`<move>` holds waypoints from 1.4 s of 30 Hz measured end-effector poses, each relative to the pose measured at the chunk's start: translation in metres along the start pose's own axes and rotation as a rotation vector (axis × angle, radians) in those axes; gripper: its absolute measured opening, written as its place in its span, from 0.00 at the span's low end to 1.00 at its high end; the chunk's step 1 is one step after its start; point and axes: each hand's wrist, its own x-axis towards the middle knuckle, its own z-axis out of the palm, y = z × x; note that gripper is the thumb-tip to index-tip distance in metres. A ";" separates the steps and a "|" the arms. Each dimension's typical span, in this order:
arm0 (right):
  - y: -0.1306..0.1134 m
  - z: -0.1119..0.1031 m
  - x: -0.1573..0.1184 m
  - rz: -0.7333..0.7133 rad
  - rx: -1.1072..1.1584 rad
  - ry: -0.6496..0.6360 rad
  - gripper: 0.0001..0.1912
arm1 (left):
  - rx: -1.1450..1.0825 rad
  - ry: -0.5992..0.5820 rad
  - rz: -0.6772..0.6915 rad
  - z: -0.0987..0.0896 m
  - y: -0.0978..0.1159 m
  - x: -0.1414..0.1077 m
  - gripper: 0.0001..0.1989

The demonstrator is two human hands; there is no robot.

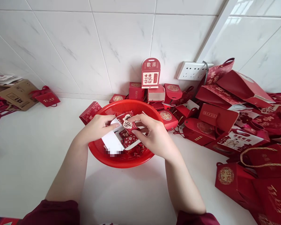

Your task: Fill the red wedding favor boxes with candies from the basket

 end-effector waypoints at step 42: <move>0.030 0.005 0.014 0.146 -0.507 -0.357 0.13 | 0.043 0.762 -0.137 -0.031 -0.032 -0.006 0.09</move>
